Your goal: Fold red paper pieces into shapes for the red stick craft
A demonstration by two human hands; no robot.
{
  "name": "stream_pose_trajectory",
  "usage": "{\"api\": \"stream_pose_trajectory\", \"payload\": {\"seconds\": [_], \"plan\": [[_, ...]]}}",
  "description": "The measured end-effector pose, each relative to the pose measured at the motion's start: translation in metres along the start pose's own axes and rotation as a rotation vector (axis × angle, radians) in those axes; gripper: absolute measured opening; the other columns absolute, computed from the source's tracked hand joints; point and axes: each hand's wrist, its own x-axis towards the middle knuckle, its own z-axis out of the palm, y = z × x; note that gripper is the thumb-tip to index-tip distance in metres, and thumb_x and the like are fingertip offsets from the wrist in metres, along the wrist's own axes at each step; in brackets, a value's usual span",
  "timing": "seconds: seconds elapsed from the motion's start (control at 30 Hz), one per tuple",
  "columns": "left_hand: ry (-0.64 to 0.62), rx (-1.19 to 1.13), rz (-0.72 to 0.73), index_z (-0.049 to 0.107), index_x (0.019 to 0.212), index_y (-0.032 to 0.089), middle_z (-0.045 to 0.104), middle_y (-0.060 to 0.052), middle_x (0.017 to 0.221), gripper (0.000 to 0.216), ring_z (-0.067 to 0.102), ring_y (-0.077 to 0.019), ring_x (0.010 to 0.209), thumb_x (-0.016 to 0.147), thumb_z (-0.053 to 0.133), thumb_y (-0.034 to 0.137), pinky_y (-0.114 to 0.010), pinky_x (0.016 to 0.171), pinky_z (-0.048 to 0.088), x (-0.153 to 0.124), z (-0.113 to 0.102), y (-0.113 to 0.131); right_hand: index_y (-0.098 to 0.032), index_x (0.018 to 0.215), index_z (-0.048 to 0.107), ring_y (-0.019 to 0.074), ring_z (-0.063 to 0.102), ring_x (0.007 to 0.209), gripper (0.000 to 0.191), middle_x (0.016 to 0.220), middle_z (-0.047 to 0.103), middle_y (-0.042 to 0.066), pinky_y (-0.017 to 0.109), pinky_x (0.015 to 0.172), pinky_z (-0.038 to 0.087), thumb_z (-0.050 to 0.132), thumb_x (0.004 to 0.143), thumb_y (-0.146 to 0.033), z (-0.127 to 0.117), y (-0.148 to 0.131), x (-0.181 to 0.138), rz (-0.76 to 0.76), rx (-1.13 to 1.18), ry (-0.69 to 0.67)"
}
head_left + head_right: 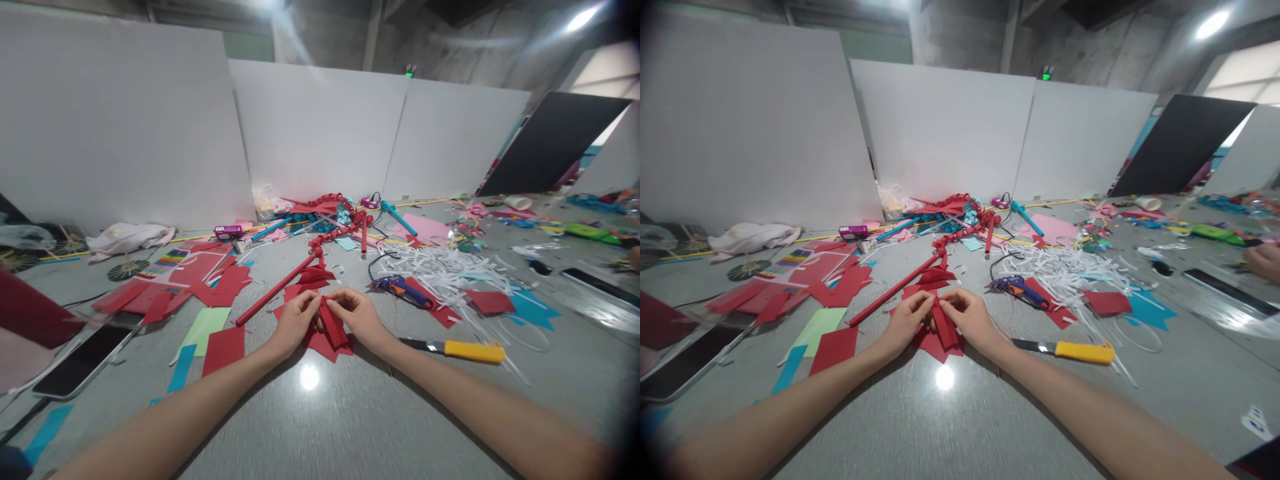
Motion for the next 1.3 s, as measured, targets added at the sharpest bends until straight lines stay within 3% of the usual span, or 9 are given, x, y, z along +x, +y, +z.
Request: {"api": "stream_pose_trajectory", "payload": {"seconds": [1.3], "plan": [[0.018, 0.049, -0.018, 0.058, 0.085, 0.017, 0.061, 0.003, 0.063, 0.027, 0.062, -0.0133, 0.054, 0.095, 0.060, 0.043, -0.023, 0.056, 0.047, -0.0004, 0.0017, 0.0002, -0.019, 0.091, 0.071, 0.0186, 0.066, 0.079, 0.023, 0.087, 0.072, 0.004, 0.030, 0.075, 0.052, 0.068, 0.091, -0.041, -0.0007, -0.0023, 0.0001, -0.021, -0.034, -0.018]]}}
